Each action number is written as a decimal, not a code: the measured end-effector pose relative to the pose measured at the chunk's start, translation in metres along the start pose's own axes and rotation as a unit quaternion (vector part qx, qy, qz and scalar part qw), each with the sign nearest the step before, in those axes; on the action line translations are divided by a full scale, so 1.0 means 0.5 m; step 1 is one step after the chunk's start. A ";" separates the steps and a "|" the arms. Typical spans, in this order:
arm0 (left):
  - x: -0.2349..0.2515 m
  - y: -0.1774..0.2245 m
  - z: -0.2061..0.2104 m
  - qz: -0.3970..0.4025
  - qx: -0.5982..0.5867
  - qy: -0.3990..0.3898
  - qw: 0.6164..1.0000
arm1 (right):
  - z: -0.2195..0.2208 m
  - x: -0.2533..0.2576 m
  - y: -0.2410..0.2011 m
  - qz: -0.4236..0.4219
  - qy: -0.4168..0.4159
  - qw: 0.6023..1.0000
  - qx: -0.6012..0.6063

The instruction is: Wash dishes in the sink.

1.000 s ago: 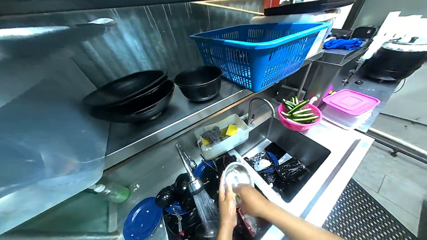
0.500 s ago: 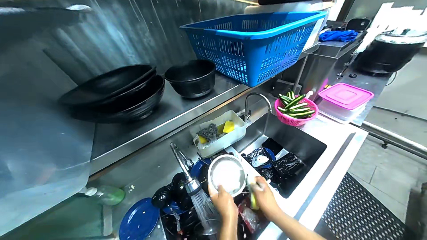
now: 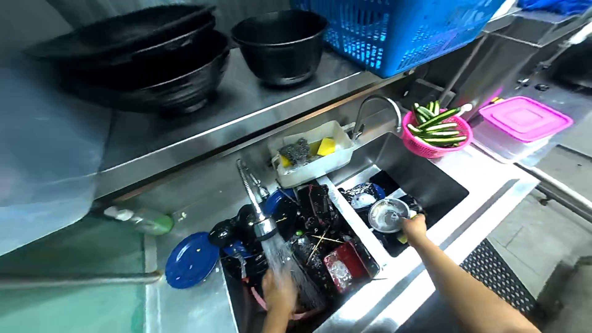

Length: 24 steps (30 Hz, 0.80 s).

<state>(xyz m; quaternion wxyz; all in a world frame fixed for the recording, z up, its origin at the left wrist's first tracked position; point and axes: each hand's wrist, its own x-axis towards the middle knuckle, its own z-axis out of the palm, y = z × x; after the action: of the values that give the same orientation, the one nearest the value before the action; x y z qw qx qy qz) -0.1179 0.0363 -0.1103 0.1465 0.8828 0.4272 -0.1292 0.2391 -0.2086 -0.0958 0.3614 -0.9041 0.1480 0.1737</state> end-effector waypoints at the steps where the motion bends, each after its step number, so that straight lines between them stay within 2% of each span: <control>1: 0.003 -0.021 0.012 -0.007 0.012 -0.016 1.000 | 0.006 0.016 0.011 0.028 -0.003 1.000 -0.001; 4: 0.019 -0.055 0.038 -0.050 0.037 -0.038 0.997 | 0.025 0.042 0.033 0.089 -0.012 0.996 0.013; 8: 0.015 -0.070 0.031 -0.107 0.031 -0.065 0.992 | 0.016 0.025 0.022 0.059 -0.008 0.993 0.102; 10: -0.006 -0.073 -0.004 -0.113 -0.024 -0.044 0.992 | 0.001 0.000 0.011 0.025 -0.010 0.987 0.156; 12: -0.038 -0.070 -0.042 -0.141 -0.171 -0.006 0.975 | -0.009 -0.053 -0.010 -0.030 -0.017 0.986 0.165; 13: -0.058 -0.060 -0.060 -0.172 -0.281 0.007 0.944 | -0.008 -0.092 -0.023 -0.065 -0.036 0.986 0.152; 14: -0.075 -0.045 -0.073 -0.207 -0.400 0.014 0.893 | 0.000 -0.140 -0.036 -0.108 -0.073 0.983 0.130; 15: -0.088 -0.025 -0.082 -0.236 -0.524 0.008 0.818 | 0.012 -0.193 -0.046 -0.166 -0.126 0.974 0.087; 16: -0.097 -0.002 -0.087 -0.253 -0.643 -0.006 0.723 | 0.028 -0.248 -0.055 -0.236 -0.184 0.954 0.025; 17: -0.101 0.023 -0.091 -0.258 -0.731 -0.025 0.631 | 0.048 -0.301 -0.063 -0.312 -0.245 0.917 -0.049; 18: -0.099 0.046 -0.091 -0.257 -0.789 -0.040 0.557 | 0.077 -0.342 -0.062 -0.395 -0.283 0.865 -0.126; 19: -0.093 0.067 -0.089 -0.255 -0.821 -0.047 0.509 | 0.103 -0.383 -0.063 -0.462 -0.301 0.809 -0.202; 20: -0.086 0.083 -0.088 -0.250 -0.837 -0.050 0.485 | 0.122 -0.422 -0.063 -0.504 -0.318 0.760 -0.259; 21: -0.080 0.092 -0.089 -0.235 -0.841 -0.060 0.483 | 0.135 -0.456 -0.065 -0.525 -0.346 0.720 -0.295; 22: -0.076 0.099 -0.090 -0.224 -0.834 -0.066 0.500 | 0.145 -0.482 -0.071 -0.532 -0.380 0.693 -0.302; 24: -0.077 0.114 -0.095 -0.216 -0.815 -0.086 0.531 | 0.164 -0.504 -0.094 -0.534 -0.438 0.675 -0.259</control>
<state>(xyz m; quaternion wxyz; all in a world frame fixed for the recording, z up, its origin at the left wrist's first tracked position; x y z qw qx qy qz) -0.0911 -0.0073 -0.0442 0.8060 0.2460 0.5104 0.1713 0.0150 -0.0820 -0.0171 0.1675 -0.7068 -0.5865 0.3584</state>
